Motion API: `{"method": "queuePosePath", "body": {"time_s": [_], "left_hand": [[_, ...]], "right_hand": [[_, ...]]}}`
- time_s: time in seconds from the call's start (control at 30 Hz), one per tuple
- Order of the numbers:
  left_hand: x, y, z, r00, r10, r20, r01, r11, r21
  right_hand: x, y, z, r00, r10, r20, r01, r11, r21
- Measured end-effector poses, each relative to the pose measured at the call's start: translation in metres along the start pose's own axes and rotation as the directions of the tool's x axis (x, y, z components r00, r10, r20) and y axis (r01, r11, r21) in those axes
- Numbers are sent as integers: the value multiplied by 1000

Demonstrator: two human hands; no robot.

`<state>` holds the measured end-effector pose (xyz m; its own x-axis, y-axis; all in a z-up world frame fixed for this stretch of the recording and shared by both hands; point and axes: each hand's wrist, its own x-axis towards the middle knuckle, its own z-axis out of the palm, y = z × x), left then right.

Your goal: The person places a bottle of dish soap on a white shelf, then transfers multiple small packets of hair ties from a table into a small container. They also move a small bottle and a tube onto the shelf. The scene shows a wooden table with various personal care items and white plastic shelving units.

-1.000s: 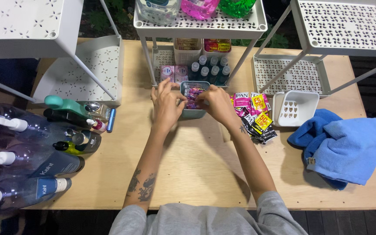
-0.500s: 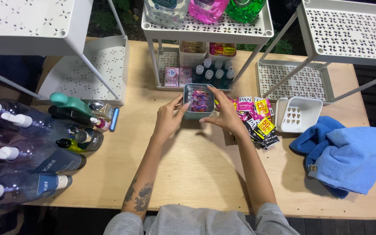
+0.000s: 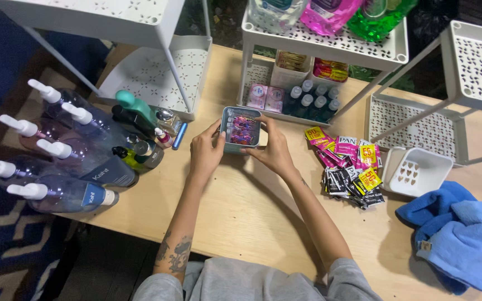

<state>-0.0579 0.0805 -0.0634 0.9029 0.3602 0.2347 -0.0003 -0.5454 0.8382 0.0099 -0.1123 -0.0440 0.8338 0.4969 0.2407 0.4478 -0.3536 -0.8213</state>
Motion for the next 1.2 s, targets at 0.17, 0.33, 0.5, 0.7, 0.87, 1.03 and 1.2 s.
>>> {"method": "queuePosePath", "body": {"time_s": [0.17,0.33,0.5,0.7,0.87,1.03,1.2], "left_hand": [[2,-18,-12,997,53,-63,-57,996,-65],[-1,-27,-16,991,64,-120,-80,989,-127],[-20,-36,-30,986,-2,-167,-20,992,-128],[-45,-44,-44,988,-90,-129,77,992,-103],[-59,-48,-49,984,-109,-141,92,988,-123],[-70,-47,-53,980,-160,-119,141,979,-150],[-74,-45,-56,975,-195,-104,179,973,-148]], "right_hand": [[-1,0,24,969,-194,-151,186,980,-64],[-3,9,36,892,-419,-166,354,880,-318],[17,4,43,882,-417,-217,358,895,-266],[76,-19,59,833,-448,-325,379,889,-256],[126,-26,82,805,-470,-362,386,878,-282],[186,-15,108,809,-461,-365,407,887,-219],[237,2,133,847,-417,-331,366,907,-208]]}}
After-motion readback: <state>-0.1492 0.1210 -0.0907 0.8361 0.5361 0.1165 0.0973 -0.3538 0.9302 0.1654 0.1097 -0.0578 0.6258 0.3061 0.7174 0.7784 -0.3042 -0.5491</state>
